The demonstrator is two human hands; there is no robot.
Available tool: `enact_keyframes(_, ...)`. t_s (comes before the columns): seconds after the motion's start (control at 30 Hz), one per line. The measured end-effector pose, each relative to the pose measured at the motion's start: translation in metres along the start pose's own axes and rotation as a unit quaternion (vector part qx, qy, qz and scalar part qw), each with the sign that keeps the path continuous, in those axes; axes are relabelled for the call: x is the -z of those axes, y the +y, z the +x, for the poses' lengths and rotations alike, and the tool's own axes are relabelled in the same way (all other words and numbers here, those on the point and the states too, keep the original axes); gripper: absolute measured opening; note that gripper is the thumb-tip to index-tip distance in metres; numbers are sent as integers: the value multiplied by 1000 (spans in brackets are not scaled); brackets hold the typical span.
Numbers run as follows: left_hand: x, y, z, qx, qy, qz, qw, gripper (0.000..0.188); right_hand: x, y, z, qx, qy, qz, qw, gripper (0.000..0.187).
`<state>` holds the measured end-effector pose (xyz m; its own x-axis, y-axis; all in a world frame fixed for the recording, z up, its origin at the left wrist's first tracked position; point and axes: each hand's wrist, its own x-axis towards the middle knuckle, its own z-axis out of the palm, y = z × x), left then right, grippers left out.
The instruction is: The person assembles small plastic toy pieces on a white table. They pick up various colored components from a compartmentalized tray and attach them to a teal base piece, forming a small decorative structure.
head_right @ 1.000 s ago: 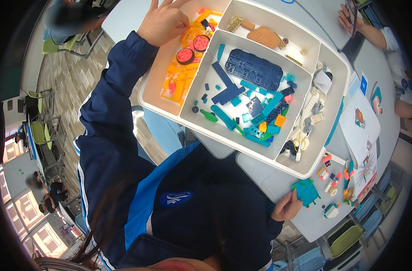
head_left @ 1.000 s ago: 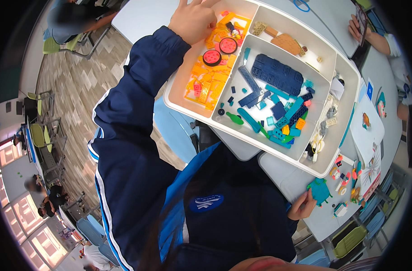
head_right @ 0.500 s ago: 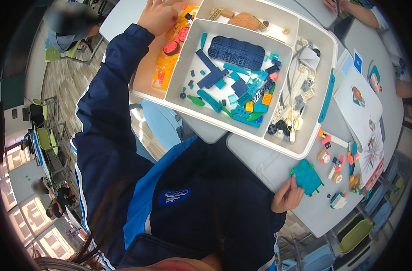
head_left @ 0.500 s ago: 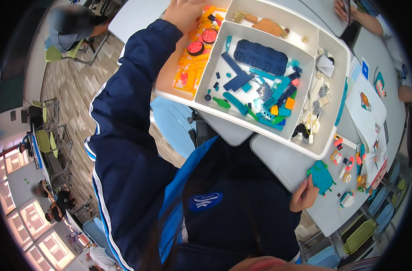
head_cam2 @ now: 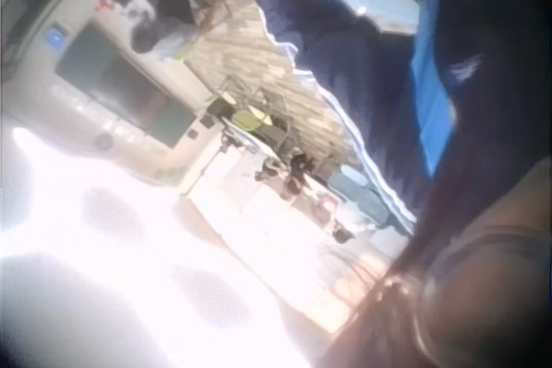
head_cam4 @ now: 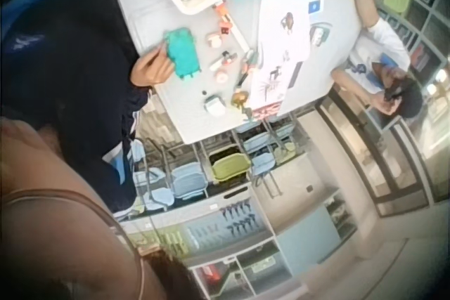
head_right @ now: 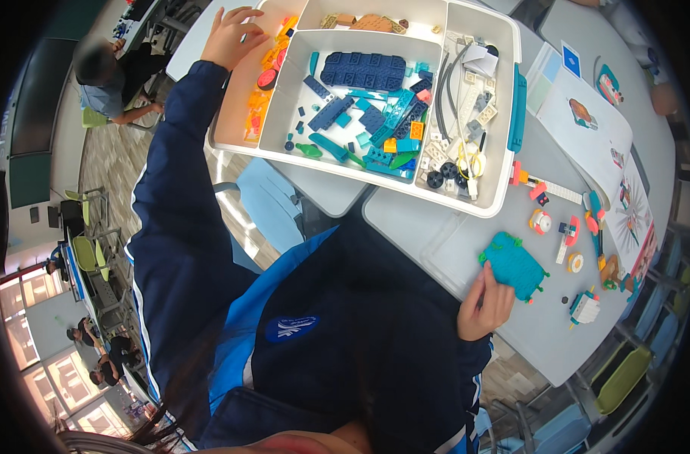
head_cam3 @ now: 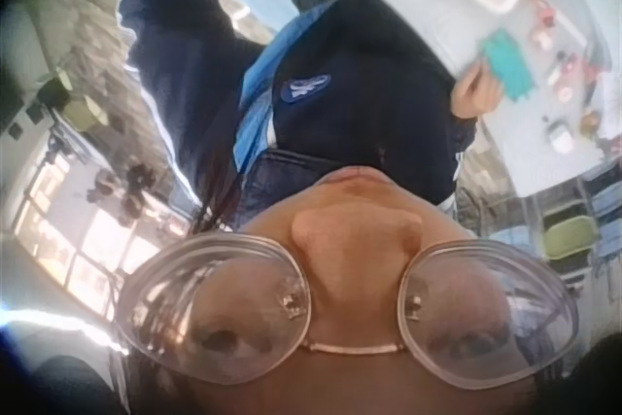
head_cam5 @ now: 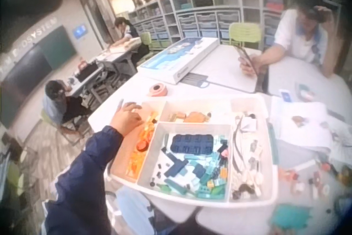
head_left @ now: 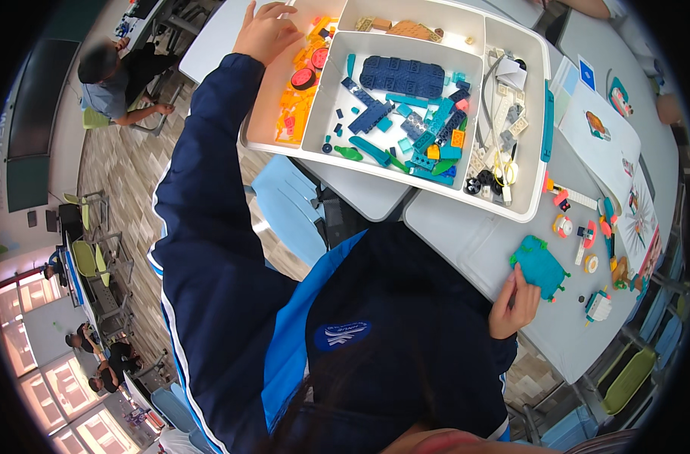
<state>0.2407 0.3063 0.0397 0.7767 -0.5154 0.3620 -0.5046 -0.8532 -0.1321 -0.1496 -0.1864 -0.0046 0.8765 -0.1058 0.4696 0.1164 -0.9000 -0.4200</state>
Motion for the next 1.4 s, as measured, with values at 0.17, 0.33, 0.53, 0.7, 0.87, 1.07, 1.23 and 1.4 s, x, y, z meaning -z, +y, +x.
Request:
enact_keyframes(0.17, 5, 15, 13, 19, -42, 38, 998, 23, -1, -1, 1, -1, 6, 4, 1000, 23)
enact_keyframes(0.33, 7, 20, 13, -29, -110, 121, 986, 8, -1, -2, 0, -4, 7, -14, 1000, 24)
enact_keyframes(0.53, 5, 35, 25, -8, -149, 145, 978, 11, -2, -1, 0, 2, 6, -17, 1000, 26)
enact_keyframes(0.7, -10, 31, 27, -22, -168, 146, 975, 8, -2, 0, 0, 6, 10, -11, 1000, 25)
enact_keyframes(0.87, 20, 37, 27, -30, -105, 112, 988, 9, 0, -1, 3, 14, 20, -6, 1000, 25)
enact_keyframes(1.07, 147, 181, -16, 78, 196, -387, 898, 7, 7, -2, -6, -46, 42, 91, 994, 25)
enact_keyframes(1.23, 159, 301, -70, -52, 24, -630, 774, 9, 35, -23, 11, -15, 32, 271, 962, 27)
enact_keyframes(1.4, 127, 390, -94, 4, -50, -723, 689, 12, 51, -48, 31, 85, -62, 314, 944, 38)
